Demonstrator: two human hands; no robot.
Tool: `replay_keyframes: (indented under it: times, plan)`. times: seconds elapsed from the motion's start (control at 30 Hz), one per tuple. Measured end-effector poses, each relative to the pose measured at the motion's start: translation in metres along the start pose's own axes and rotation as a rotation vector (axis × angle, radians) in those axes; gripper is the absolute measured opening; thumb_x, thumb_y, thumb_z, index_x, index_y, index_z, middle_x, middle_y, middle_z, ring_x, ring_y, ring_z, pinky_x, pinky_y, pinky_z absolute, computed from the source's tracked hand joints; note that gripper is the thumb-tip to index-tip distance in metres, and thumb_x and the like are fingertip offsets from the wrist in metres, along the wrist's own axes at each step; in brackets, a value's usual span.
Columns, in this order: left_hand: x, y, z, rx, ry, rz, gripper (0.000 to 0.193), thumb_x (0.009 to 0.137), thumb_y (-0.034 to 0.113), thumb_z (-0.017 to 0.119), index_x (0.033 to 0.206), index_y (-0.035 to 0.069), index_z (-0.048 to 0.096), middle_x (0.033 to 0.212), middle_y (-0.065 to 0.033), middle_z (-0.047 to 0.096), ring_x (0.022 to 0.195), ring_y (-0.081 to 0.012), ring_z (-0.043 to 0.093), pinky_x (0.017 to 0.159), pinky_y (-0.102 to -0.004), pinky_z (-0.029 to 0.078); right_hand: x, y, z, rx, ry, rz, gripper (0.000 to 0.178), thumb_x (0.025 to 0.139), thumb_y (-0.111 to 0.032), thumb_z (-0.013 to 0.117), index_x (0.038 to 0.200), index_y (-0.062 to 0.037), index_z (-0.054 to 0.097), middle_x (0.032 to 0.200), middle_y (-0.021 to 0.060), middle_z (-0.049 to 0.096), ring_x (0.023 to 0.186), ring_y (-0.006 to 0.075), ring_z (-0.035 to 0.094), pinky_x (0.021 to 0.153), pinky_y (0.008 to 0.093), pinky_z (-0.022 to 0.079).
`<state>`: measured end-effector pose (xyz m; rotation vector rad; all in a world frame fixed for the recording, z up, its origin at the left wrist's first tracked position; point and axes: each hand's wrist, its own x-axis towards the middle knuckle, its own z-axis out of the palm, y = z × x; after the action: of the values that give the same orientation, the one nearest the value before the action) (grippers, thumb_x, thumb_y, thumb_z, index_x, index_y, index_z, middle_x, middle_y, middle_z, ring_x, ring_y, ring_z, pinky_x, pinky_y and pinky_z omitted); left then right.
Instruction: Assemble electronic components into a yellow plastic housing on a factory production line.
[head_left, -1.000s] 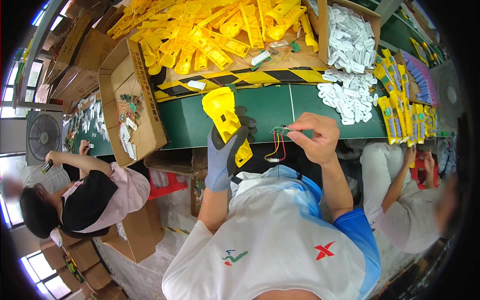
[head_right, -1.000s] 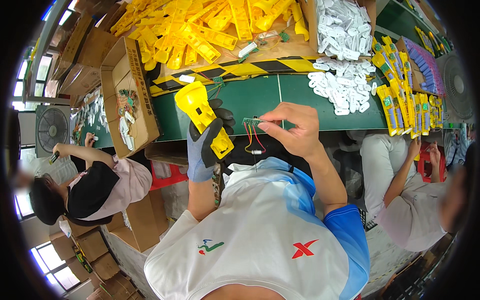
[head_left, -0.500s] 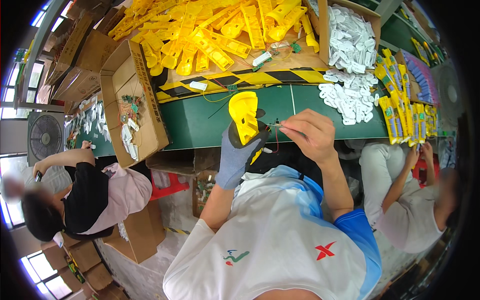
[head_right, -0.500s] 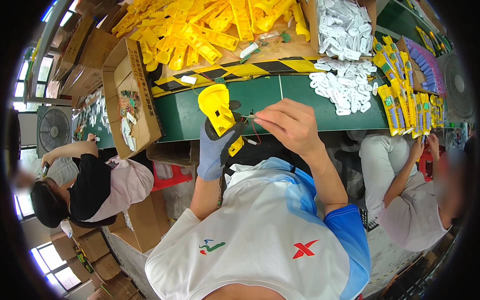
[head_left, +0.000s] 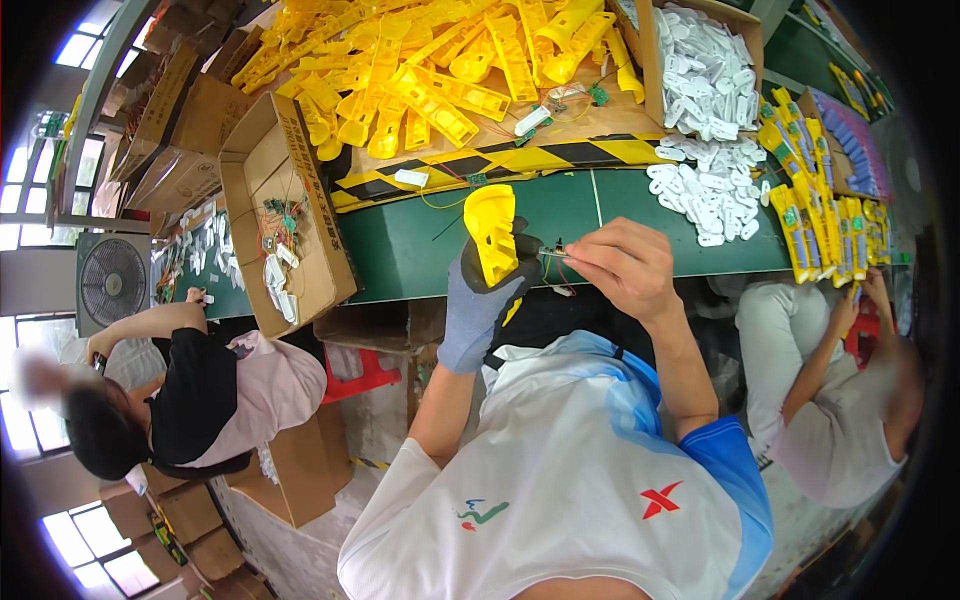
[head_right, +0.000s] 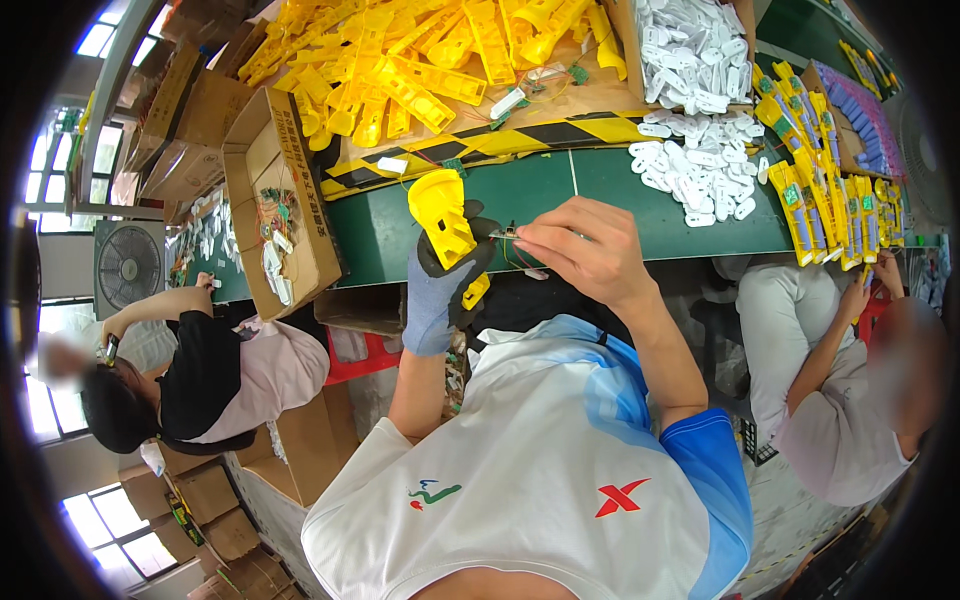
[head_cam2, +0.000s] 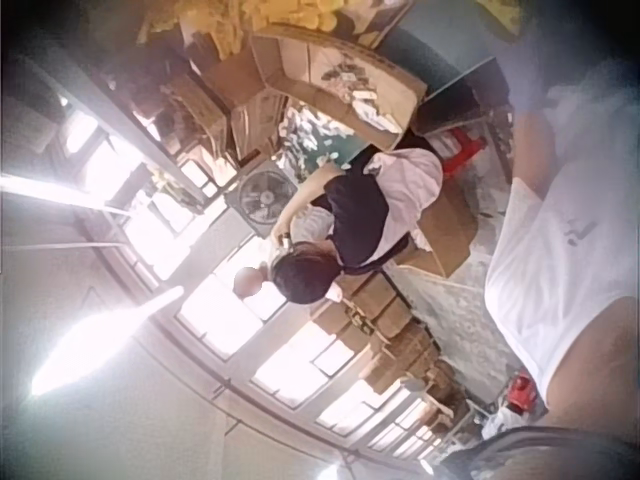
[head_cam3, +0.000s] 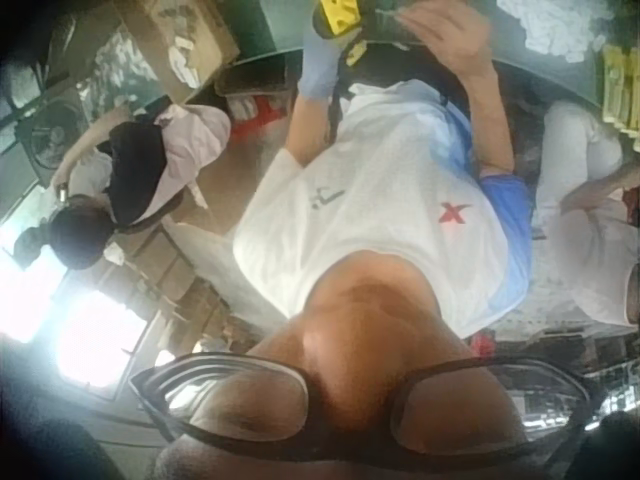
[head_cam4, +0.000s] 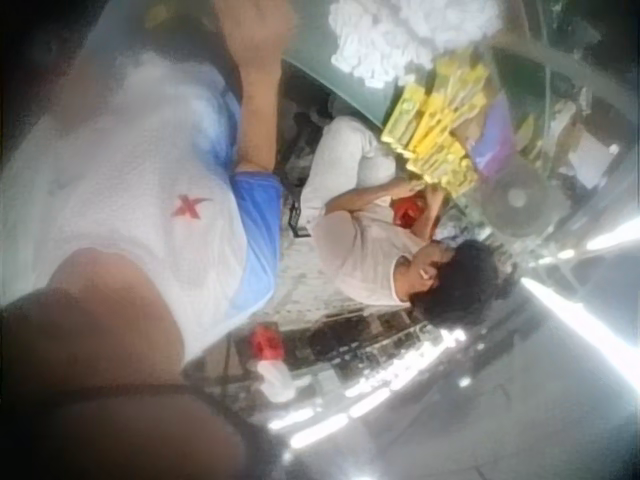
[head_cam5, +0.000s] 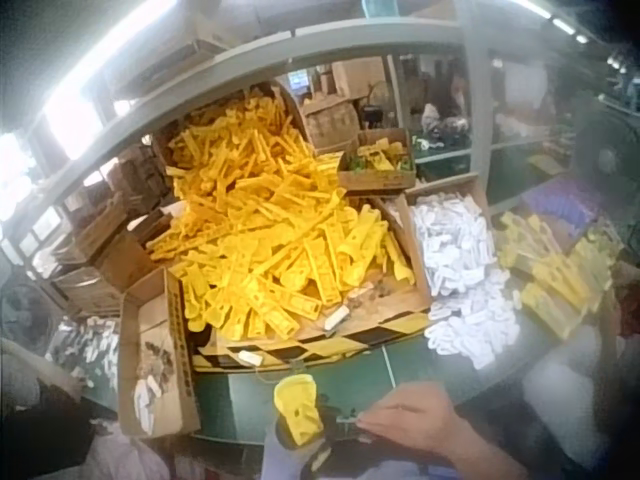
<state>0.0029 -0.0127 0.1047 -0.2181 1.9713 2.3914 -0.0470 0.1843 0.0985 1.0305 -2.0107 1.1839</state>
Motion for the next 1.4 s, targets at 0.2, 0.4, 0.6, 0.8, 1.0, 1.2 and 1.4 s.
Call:
replay_keyframes:
  times: [0.2,0.4,0.6,0.8,1.0,1.2,1.4]
  plan:
    - [0.001,-0.007,-0.005,-0.030,-0.051,-0.061,0.050,0.077,0.004,0.073,0.124,0.001,0.057,0.094,-0.0034,0.065,0.084,-0.0109,0.061,0.074,-0.0246,0.049,-0.002,-0.001,0.000,-0.009,-0.032,-0.005,0.020,0.071,-0.008,0.081,0.087,-0.0097,0.070,0.080,0.0005,0.067,0.062,0.0178,0.062,0.052,0.0286,0.047]
    - [-0.004,0.002,-0.007,-0.229,-0.076,-0.136,0.051,0.081,0.005,0.072,0.129,0.002,0.054,0.101,-0.0048,0.066,0.086,-0.0110,0.061,0.076,-0.0256,0.050,-0.006,0.001,-0.002,-0.030,-0.042,-0.010,0.021,0.069,-0.003,0.081,0.087,-0.0061,0.070,0.079,0.0042,0.067,0.063,0.0196,0.063,0.053,0.0293,0.048]
    - [-0.005,0.002,-0.031,-0.106,-0.237,-0.158,0.053,0.084,0.003,0.068,0.133,0.001,0.046,0.097,-0.0131,0.067,0.078,-0.0209,0.068,0.071,-0.0326,0.054,-0.008,0.002,-0.001,0.072,-0.059,0.081,0.019,0.069,-0.002,0.081,0.085,-0.0054,0.070,0.079,0.0061,0.068,0.063,0.0207,0.063,0.053,0.0297,0.048]
    - [-0.004,0.006,-0.032,-0.065,-0.298,-0.178,0.070,0.077,-0.002,0.069,0.141,0.004,0.041,0.116,-0.0067,0.061,0.097,-0.0164,0.062,0.081,-0.0315,0.052,-0.006,0.006,-0.001,0.196,-0.033,0.200,0.013,0.073,-0.004,0.079,0.083,-0.0070,0.070,0.078,0.0031,0.068,0.065,0.0203,0.063,0.057,0.0314,0.050]
    - [-0.002,0.013,-0.036,-0.030,-0.430,-0.139,0.075,0.075,-0.002,0.070,0.143,0.005,0.038,0.123,-0.0085,0.059,0.093,-0.0175,0.061,0.082,-0.0319,0.050,-0.007,0.008,-0.001,0.109,-0.177,0.148,0.011,0.072,-0.007,0.079,0.081,-0.0068,0.071,0.077,0.0033,0.068,0.067,0.0201,0.064,0.058,0.0307,0.050]
    - [0.001,0.003,-0.027,-0.325,-0.236,0.141,0.069,0.081,0.003,0.064,0.143,0.002,0.035,0.111,-0.0163,0.063,0.076,-0.0224,0.065,0.067,-0.0329,0.054,-0.006,0.003,0.001,0.305,-0.171,0.236,0.008,0.075,-0.005,0.078,0.080,-0.0048,0.071,0.075,0.0047,0.068,0.065,0.0204,0.063,0.057,0.0289,0.049]
    - [0.023,-0.016,-0.037,-0.317,-0.052,-0.138,0.064,0.096,0.060,0.043,0.132,0.007,0.047,0.093,-0.0103,0.066,0.069,-0.0161,0.062,0.058,-0.0260,0.049,-0.004,-0.004,-0.003,0.498,-0.188,0.465,0.006,0.077,-0.003,0.076,0.082,-0.0030,0.073,0.074,0.0063,0.069,0.065,0.0165,0.063,0.058,0.0274,0.048]
